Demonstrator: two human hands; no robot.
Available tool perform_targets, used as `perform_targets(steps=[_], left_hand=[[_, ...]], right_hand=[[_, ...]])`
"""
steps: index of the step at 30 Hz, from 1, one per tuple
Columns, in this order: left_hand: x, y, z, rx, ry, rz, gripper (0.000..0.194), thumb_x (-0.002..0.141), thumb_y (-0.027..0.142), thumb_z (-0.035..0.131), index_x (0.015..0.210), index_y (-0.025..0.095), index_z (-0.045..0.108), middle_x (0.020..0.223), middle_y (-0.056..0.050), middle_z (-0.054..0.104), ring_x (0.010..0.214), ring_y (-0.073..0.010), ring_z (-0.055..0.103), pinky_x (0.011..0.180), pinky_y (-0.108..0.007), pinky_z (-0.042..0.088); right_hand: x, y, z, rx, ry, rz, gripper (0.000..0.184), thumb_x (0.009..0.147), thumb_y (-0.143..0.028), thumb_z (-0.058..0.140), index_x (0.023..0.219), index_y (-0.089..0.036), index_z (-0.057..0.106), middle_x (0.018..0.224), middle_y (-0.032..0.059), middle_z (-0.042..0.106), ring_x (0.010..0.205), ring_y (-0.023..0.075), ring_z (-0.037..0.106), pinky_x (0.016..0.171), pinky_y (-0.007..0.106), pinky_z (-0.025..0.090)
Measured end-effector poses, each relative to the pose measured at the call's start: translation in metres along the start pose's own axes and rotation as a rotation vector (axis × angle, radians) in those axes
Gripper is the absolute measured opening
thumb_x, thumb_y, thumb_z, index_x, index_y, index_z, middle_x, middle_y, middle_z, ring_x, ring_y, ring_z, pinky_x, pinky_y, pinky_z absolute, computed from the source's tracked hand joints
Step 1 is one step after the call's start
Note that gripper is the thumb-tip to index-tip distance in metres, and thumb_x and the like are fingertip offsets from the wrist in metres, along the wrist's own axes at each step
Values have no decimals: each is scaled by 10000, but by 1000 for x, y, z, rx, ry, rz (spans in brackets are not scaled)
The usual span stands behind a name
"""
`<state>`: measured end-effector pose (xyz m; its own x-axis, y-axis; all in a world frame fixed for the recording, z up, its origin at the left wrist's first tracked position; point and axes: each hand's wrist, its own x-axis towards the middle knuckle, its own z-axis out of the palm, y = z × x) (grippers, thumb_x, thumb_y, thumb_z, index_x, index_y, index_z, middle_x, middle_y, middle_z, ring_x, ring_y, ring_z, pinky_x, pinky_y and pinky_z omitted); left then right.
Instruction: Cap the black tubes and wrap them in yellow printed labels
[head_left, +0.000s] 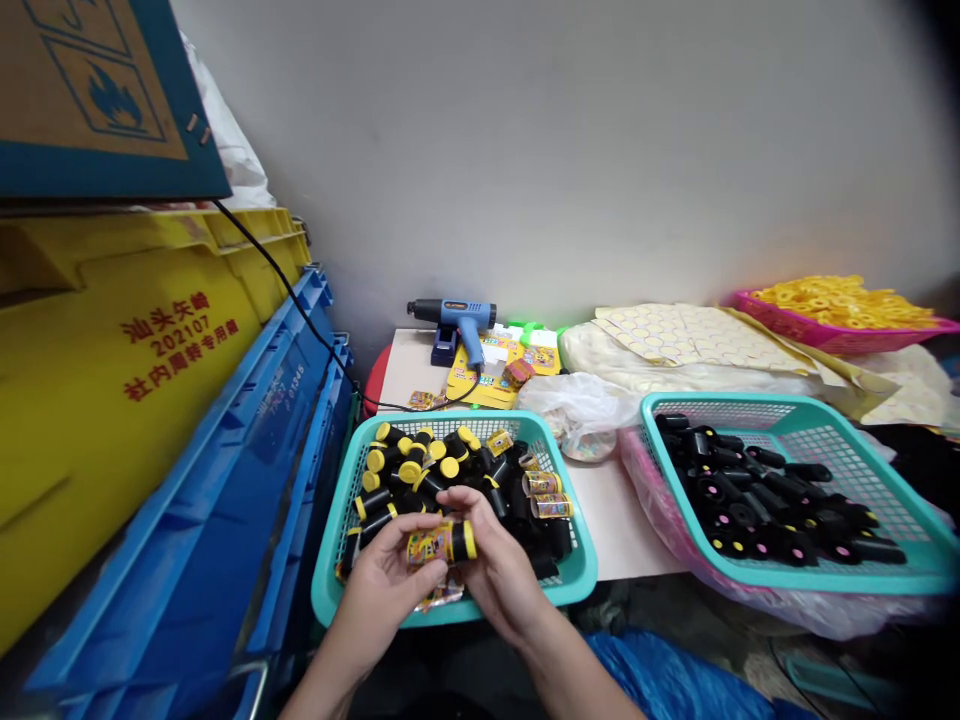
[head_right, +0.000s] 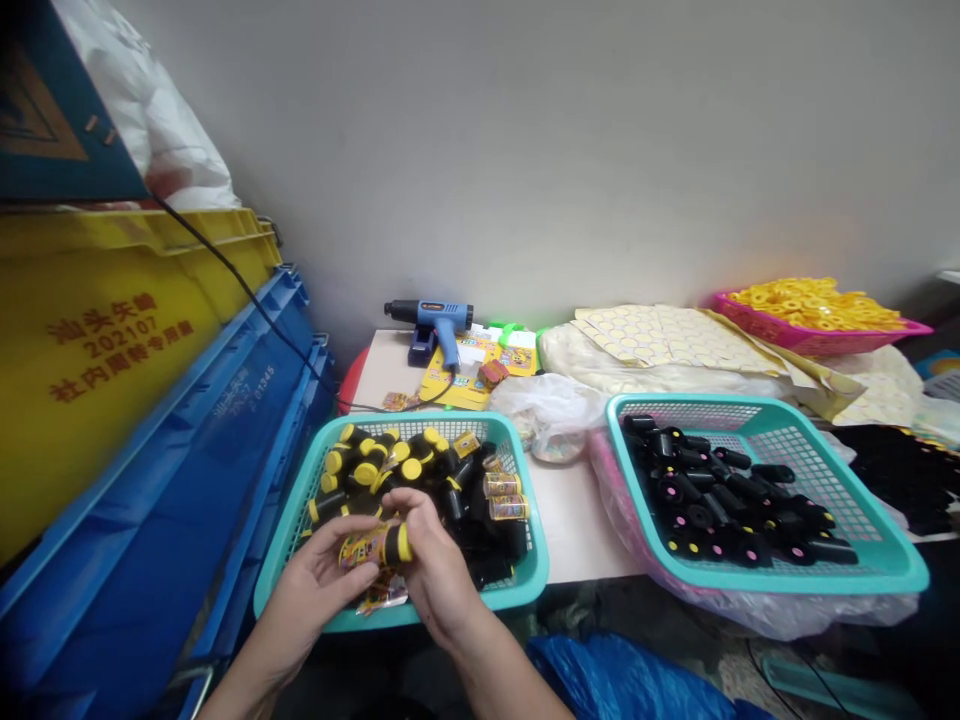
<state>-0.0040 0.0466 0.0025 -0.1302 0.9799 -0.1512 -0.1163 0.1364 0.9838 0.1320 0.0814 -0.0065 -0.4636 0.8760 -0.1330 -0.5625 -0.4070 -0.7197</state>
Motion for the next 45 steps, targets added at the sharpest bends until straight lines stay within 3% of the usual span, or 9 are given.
perform_targets(steps=[7,16,20,23,27,29,32,37,45], left_hand=[[0,10,7,-30,-50,64,253,586,179,776,833,181,725,938,-73,741,936,-245,687,834,-330,562],[1,1,8,329,-89,302,162,706,239,703,861,236,749,956,-82,737,945,-241,680,853,-358,553],[4,2,5,657,-25,499,352,729,308,702,1081,325,704,1229,-66,647,1154,-276,560,964,-442,472],[12,-3,-7,784,83,500,402,776,346,653,1176,298,650,1252,-63,634,1164,-274,537,983,-449,441],[23,-19,-31,964,155,507,259,828,372,570,976,239,736,980,-76,739,963,-287,590,883,-451,455],[26,-23,-36,1023,108,506,292,823,391,574,1014,230,726,966,-79,738,942,-284,592,852,-431,454],[29,-20,-28,1075,31,511,319,807,402,607,1057,229,704,972,-75,721,943,-265,584,821,-387,447],[34,-9,-10,1053,-57,435,139,803,302,601,735,230,698,798,-39,700,822,-229,582,722,-345,440],[29,-8,-24,683,65,435,176,780,296,581,788,264,754,812,-32,758,821,-225,659,805,-368,513]], right_hand=[[-4,8,-1,162,-117,189,609,685,-629,689,1120,-225,553,1012,53,586,920,196,570,803,313,436],[-13,-12,-23,-314,-92,61,620,670,-460,782,1185,-256,502,934,4,537,833,148,554,703,263,439],[-14,-43,-29,-781,50,-210,280,784,-406,665,987,-216,628,817,16,588,732,158,543,680,292,444],[4,-82,-50,-1120,357,-513,234,811,-380,622,981,-221,648,897,49,641,808,198,560,759,338,438],[33,-106,-80,-1494,503,-420,240,819,-360,609,970,-191,687,956,111,666,951,277,573,876,424,398],[40,-99,-81,-1599,444,-404,222,821,-330,613,968,-186,698,1028,137,662,1044,298,551,927,446,372],[43,-77,-64,-1622,147,-380,218,859,-329,583,1003,-205,690,1050,109,681,1034,263,577,931,432,381],[60,-52,-27,-1678,-69,-304,180,882,-294,572,969,-199,697,975,81,710,967,244,610,888,407,394],[115,-38,0,-1956,-465,-528,456,840,-55,489,1248,-245,563,1345,126,463,1147,286,408,908,435,384]])
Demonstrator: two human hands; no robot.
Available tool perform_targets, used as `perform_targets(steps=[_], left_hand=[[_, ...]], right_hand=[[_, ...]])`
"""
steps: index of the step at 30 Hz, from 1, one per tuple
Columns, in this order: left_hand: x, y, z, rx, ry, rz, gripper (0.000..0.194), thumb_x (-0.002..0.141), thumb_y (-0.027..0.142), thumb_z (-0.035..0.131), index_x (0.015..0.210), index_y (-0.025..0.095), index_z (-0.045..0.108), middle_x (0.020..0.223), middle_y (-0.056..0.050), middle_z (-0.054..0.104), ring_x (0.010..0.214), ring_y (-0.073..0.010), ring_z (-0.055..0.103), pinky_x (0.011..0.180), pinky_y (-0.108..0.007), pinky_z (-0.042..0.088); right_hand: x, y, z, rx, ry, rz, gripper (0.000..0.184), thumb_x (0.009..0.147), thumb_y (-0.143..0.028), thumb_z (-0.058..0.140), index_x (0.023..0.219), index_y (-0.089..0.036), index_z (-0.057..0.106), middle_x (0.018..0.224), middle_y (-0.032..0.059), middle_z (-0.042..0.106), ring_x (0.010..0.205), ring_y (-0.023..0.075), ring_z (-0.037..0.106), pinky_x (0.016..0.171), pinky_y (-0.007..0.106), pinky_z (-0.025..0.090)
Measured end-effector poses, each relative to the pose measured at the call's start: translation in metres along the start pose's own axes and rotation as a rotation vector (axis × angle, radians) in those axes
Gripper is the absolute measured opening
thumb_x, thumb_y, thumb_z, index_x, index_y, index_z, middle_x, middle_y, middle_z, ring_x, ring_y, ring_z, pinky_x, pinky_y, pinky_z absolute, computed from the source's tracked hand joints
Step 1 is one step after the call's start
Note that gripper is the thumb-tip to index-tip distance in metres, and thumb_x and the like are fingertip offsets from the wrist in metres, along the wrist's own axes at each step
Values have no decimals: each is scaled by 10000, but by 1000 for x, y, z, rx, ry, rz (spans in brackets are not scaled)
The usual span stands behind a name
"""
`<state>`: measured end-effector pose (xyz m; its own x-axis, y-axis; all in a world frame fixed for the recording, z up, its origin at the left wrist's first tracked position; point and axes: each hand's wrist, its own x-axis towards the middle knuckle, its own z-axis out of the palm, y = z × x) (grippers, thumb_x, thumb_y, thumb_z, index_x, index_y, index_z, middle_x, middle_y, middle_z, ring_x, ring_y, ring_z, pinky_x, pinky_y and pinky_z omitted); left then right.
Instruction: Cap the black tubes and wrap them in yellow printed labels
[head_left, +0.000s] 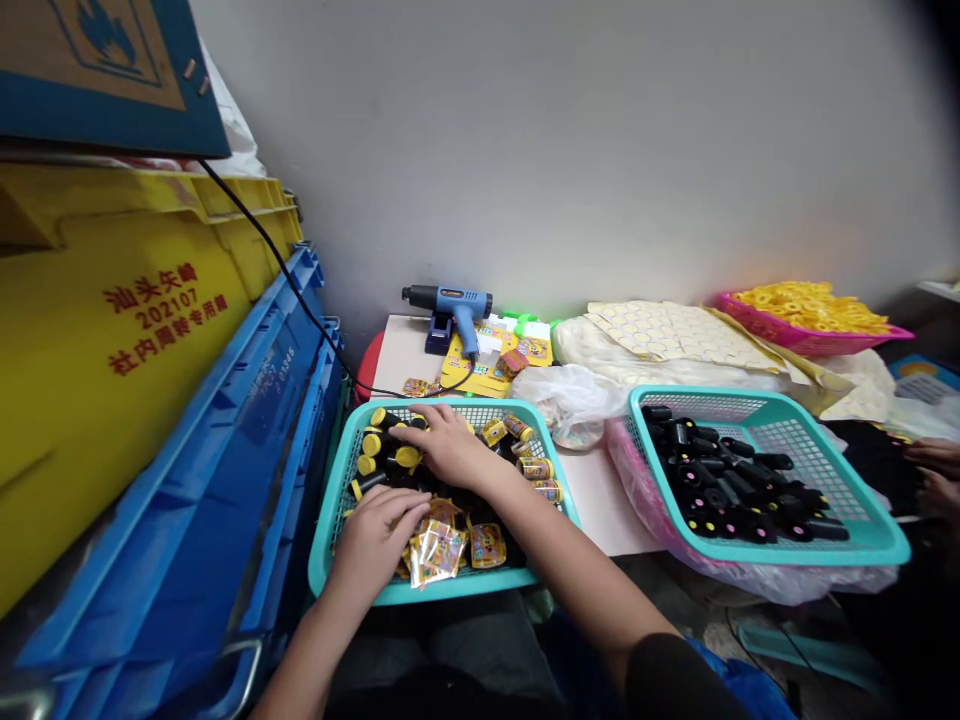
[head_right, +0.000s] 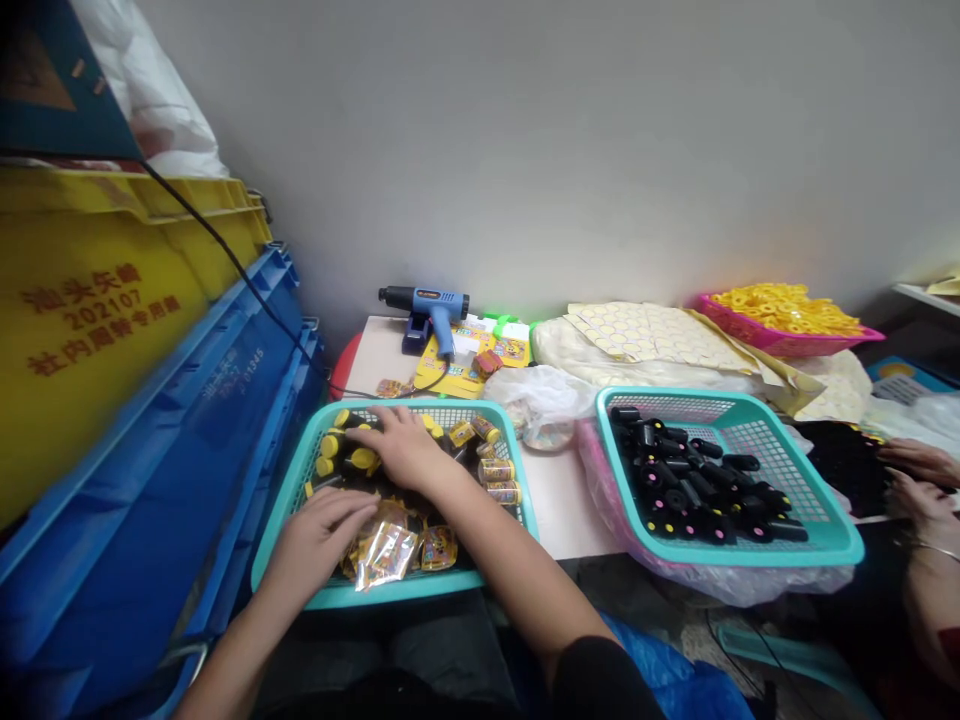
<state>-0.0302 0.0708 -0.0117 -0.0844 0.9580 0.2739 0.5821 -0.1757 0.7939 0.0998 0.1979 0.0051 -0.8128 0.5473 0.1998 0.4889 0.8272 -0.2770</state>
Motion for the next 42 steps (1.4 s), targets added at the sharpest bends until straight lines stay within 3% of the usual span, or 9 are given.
perform_targets(steps=[4,9,12,16,22,27,30,36,42], left_hand=[[-7,2,-11,-100,142,-137,146,752,333,623,744,232,727,819,-43,749,802,-218,669,783,-346,521],[-9,5,-16,-420,147,-389,381,743,369,646,1063,168,596,696,0,676,675,-163,648,653,-270,515],[-9,10,-13,-446,118,-396,489,750,365,646,1177,159,527,669,23,645,685,-153,636,685,-272,505],[-10,18,-9,-453,92,-375,497,756,354,636,1198,162,511,681,27,640,721,-152,634,724,-273,505],[-11,21,-2,-538,59,-412,522,691,355,710,1149,173,539,725,21,678,728,-151,663,713,-254,529],[-13,11,0,-475,119,-498,318,691,426,707,877,167,704,860,-65,760,805,-212,702,744,-293,558],[-14,7,-4,-427,91,-480,331,681,452,711,874,188,760,923,-73,768,909,-250,699,838,-327,549],[-16,2,-4,-539,7,-447,371,688,476,727,952,218,764,1056,-69,742,1024,-256,665,950,-352,504],[-19,5,-4,-772,-15,-562,395,708,470,731,973,179,749,1025,-88,745,953,-258,690,798,-337,587]], right_hand=[[3,-3,-7,65,-5,-44,298,790,-126,548,1081,-146,612,1104,136,566,1019,263,458,884,407,406],[-33,-17,-27,581,221,216,314,764,-150,490,1064,-192,573,1055,49,605,972,202,536,889,347,417],[-57,-27,-30,859,198,321,191,844,-227,439,859,-187,625,875,20,617,857,180,561,798,306,429],[-70,-39,-19,1028,60,424,212,788,-374,640,887,-193,689,842,5,630,797,162,567,779,291,419],[-68,-46,4,1192,176,543,246,696,-393,730,645,-161,666,705,-12,540,675,125,502,653,251,381],[-78,-43,0,1528,287,510,237,780,-383,628,917,-199,686,839,3,587,766,132,520,703,236,411],[-85,-39,-10,1739,390,512,287,766,-318,651,1034,-219,669,958,13,610,819,129,552,733,227,446],[-90,-28,-17,1650,310,473,325,735,-329,748,1025,-220,652,834,-5,636,733,109,586,679,222,473],[-91,-29,-16,1441,188,471,325,729,-370,741,982,-189,648,822,0,644,739,121,583,702,252,450]])
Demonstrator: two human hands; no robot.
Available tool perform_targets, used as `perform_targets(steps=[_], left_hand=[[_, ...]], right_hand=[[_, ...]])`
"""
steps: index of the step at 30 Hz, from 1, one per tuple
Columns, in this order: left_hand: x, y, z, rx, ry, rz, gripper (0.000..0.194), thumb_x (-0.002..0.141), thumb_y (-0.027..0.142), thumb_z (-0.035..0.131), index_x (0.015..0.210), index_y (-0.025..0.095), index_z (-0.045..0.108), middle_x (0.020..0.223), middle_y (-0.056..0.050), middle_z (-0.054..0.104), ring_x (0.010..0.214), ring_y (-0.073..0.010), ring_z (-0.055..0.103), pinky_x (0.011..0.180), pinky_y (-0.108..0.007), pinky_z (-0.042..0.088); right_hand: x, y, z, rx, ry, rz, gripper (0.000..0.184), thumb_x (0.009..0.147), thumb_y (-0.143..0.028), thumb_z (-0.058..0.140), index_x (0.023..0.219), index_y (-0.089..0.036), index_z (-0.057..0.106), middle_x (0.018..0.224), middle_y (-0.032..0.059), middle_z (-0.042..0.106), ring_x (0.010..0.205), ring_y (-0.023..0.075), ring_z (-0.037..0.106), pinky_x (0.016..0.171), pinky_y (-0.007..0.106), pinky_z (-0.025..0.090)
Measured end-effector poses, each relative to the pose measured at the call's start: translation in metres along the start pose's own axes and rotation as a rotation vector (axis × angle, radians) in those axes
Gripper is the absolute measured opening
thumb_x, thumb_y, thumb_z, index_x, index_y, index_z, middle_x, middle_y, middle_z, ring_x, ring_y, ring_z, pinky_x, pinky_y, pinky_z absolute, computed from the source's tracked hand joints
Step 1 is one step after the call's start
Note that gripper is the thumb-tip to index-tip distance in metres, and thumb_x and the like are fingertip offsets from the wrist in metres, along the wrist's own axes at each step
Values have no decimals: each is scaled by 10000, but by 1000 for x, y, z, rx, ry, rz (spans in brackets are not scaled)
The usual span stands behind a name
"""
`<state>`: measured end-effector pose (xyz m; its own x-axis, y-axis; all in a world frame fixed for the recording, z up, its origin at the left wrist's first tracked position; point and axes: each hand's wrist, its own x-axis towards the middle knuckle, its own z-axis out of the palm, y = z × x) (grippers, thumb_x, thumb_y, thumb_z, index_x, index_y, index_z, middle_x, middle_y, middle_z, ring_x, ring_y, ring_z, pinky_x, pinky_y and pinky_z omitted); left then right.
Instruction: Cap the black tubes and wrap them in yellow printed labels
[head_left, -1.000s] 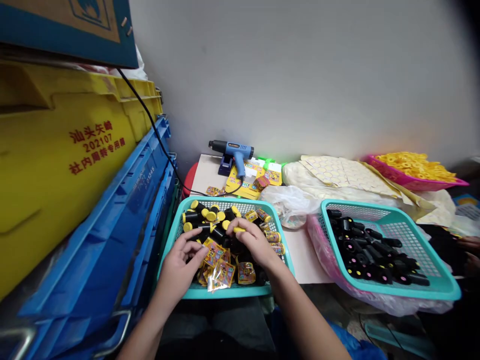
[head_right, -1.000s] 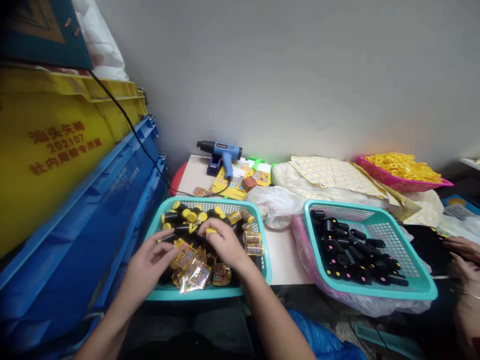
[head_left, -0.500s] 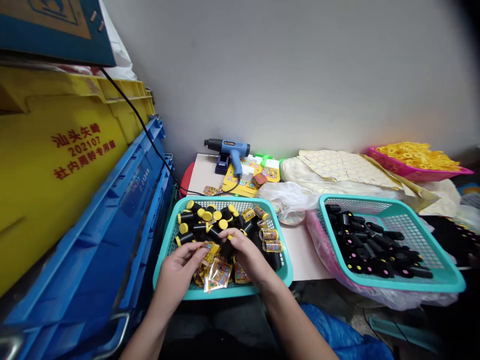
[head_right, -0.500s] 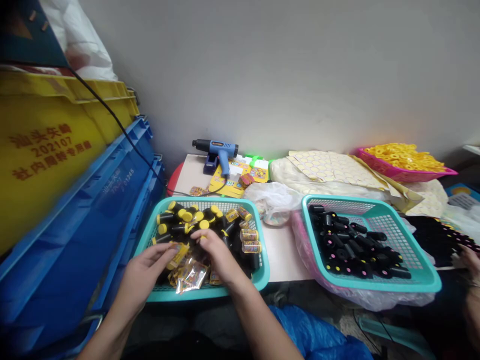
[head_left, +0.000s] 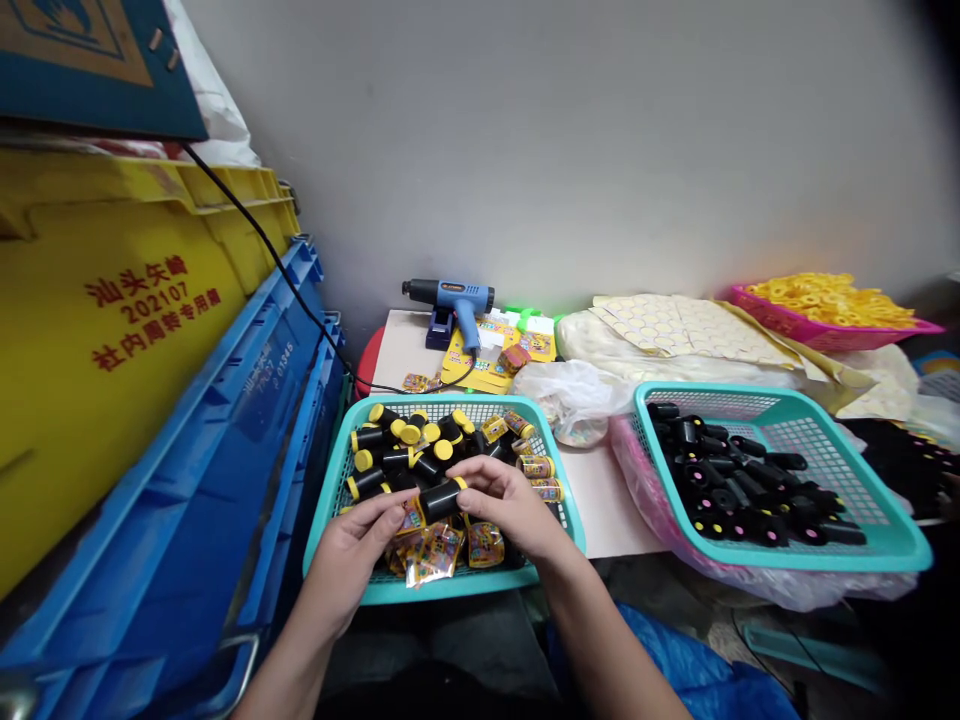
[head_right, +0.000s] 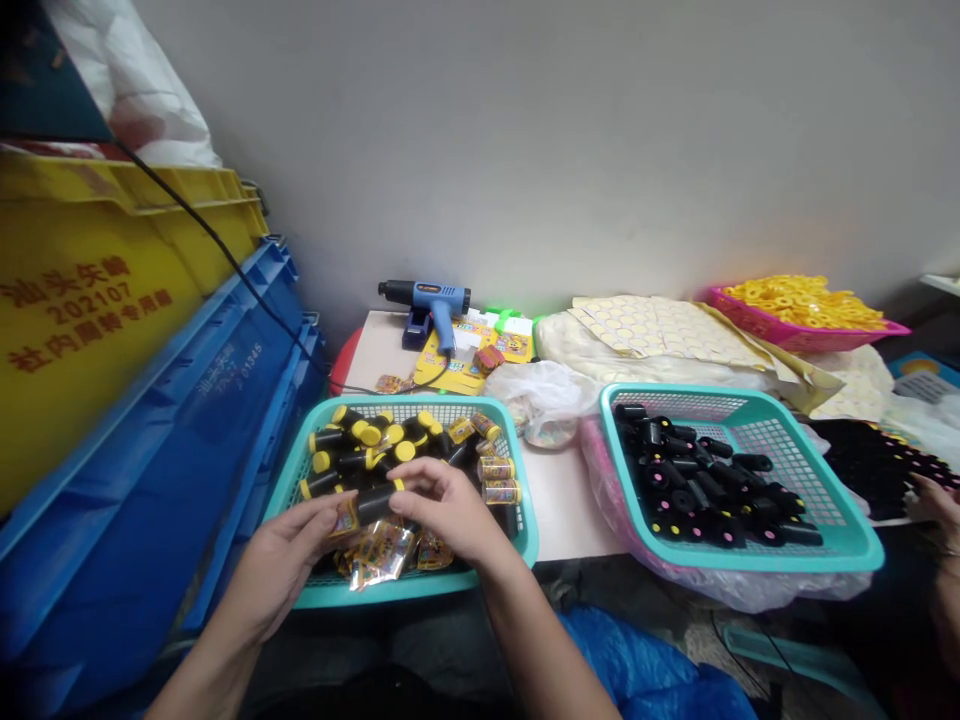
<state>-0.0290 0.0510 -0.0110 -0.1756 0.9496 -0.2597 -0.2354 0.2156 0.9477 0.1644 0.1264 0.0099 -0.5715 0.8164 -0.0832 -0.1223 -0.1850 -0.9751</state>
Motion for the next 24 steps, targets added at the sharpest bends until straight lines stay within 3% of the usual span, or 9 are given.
perform_targets(steps=[9,14,18,24], left_hand=[[2,0,4,98,57,101,356,647,469,773,900,218,770,1090,-69,720,1025,-244,661,786,-255,579],[1,10,6,123,70,69,448,614,446,792,983,197,741,1014,-81,748,946,-239,694,819,-299,572],[1,13,6,199,134,86,341,613,450,773,794,162,743,869,-88,768,826,-236,715,798,-323,578],[-5,14,12,300,143,206,287,705,459,686,736,175,721,1109,-122,715,1026,-281,664,875,-361,546]], right_hand=[[-8,-5,7,-376,106,-72,291,731,-318,728,998,-213,676,762,-19,593,672,116,517,648,254,414],[-9,2,11,-335,132,-76,303,726,-312,726,1005,-210,667,760,-16,604,695,127,546,676,265,436],[-7,9,12,-257,141,-20,297,721,-321,724,981,-197,653,759,-12,608,690,127,555,674,265,448],[-8,16,12,-183,156,21,308,708,-337,736,962,-190,645,729,-18,597,661,119,546,644,252,446]])
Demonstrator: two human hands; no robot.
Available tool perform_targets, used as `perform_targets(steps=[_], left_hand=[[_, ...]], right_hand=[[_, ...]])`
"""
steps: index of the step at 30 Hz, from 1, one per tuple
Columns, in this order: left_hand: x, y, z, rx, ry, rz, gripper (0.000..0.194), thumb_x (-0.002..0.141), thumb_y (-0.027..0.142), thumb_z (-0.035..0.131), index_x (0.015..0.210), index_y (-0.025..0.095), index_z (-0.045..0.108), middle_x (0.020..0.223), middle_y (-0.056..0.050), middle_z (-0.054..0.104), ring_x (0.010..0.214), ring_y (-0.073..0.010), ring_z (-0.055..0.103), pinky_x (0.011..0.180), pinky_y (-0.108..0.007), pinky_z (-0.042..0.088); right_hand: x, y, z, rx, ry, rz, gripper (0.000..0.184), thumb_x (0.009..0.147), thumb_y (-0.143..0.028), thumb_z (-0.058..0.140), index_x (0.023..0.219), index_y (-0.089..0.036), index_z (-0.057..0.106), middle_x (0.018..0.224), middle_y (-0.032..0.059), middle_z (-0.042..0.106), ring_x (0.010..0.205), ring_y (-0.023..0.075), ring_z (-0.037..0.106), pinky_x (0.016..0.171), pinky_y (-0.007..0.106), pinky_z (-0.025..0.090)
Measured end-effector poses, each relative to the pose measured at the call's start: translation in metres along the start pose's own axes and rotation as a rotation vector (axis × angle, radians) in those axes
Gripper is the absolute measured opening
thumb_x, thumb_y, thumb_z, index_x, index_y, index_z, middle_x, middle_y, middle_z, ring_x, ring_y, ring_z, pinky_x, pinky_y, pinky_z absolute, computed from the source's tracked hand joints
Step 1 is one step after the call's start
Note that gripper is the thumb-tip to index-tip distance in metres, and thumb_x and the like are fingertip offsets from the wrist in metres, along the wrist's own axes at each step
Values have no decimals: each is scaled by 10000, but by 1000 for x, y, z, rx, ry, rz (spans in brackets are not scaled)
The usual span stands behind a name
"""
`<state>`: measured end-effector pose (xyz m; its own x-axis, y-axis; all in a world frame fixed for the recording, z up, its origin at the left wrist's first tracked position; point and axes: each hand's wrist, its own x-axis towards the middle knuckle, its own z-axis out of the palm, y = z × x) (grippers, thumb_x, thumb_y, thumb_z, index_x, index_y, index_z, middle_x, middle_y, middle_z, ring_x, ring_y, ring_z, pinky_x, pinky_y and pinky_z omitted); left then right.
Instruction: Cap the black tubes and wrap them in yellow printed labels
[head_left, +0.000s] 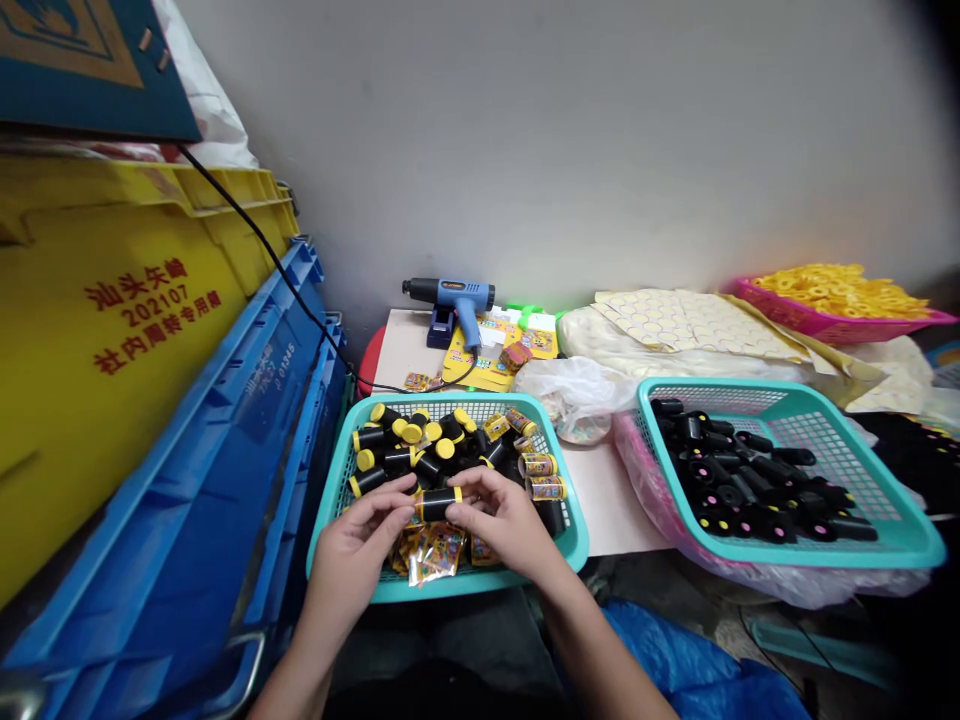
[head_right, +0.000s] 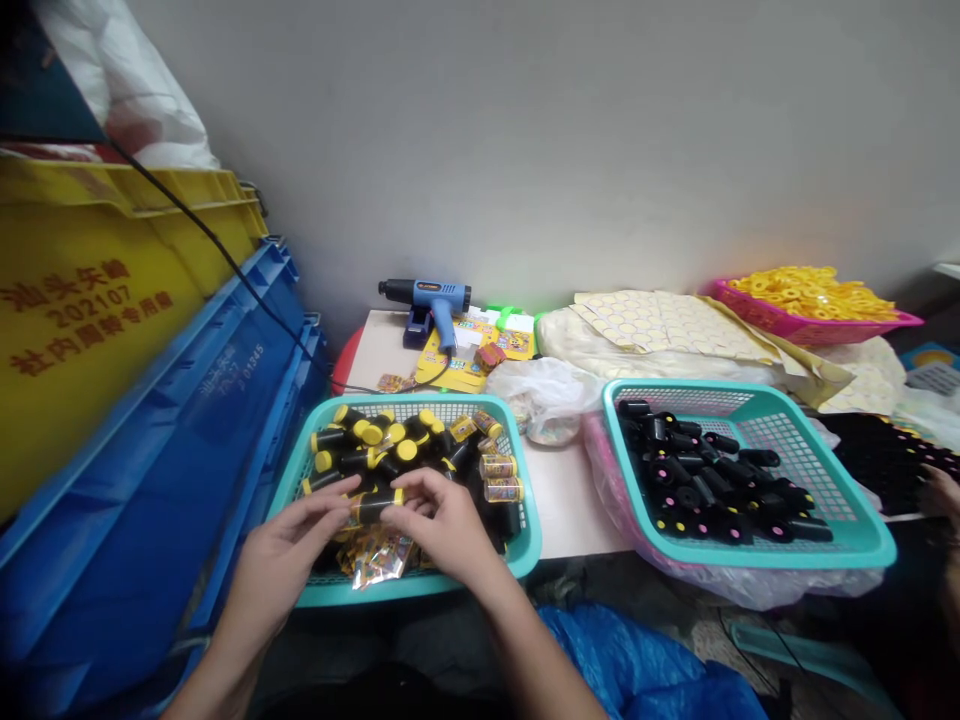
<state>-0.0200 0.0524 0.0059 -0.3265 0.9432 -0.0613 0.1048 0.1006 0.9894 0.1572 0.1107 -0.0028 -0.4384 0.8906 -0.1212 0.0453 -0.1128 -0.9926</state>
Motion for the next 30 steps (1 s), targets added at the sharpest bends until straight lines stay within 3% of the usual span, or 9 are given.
perform_targets(steps=[4,9,15,18,20,23,25,28,30], left_hand=[[-3,5,2,50,-4,67,238,735,420,676,747,185,709,1159,-119,687,1093,-280,627,907,-355,525],[-3,5,3,-72,-39,4,365,677,400,733,973,194,679,1030,-76,721,902,-227,694,771,-310,580],[-1,4,2,-34,-77,-82,323,585,318,785,872,195,703,893,-46,746,789,-205,705,718,-277,582],[-1,5,2,3,-70,-60,301,572,301,786,845,198,712,859,-40,745,770,-207,701,698,-278,578],[-2,6,1,26,-76,-26,256,565,286,784,798,201,721,840,-39,741,793,-213,696,719,-282,571],[-6,6,1,-3,-105,-27,229,551,274,793,757,199,728,837,-43,736,823,-221,689,749,-289,563],[-9,3,1,-108,-162,-82,289,568,306,794,832,201,736,910,-56,736,862,-233,686,743,-296,569],[-13,-2,2,-218,-262,-157,379,597,351,786,944,208,734,1008,-70,728,882,-237,688,728,-300,579],[-13,-3,5,-192,-249,-184,388,563,341,801,919,200,743,969,-66,739,801,-220,696,695,-299,586]], right_hand=[[-2,3,-2,34,-45,-20,319,704,-345,755,970,-204,649,748,-15,606,669,123,565,652,259,460],[-3,8,1,43,-22,-214,310,707,-331,769,983,-237,666,1018,49,617,880,176,607,778,312,504],[-3,15,11,56,20,-345,283,687,-321,792,944,-251,695,981,57,607,902,187,599,767,318,508],[-4,18,14,27,64,-387,298,655,-346,813,919,-252,713,956,59,633,901,197,598,806,344,493],[-5,18,14,25,26,-401,297,667,-376,800,930,-260,724,974,63,645,930,206,597,837,356,481],[-6,17,14,106,-78,-339,235,780,-424,695,947,-263,734,1018,65,640,982,204,593,887,363,463],[-6,17,13,194,-89,-279,233,806,-425,667,961,-260,727,1048,60,627,1008,197,581,913,356,447],[-5,21,15,388,-114,-129,386,726,-426,748,1066,-260,673,1094,49,613,988,188,577,879,328,453],[-4,24,18,521,-171,14,466,679,-428,785,1085,-245,651,1056,42,625,932,173,591,841,307,459]])
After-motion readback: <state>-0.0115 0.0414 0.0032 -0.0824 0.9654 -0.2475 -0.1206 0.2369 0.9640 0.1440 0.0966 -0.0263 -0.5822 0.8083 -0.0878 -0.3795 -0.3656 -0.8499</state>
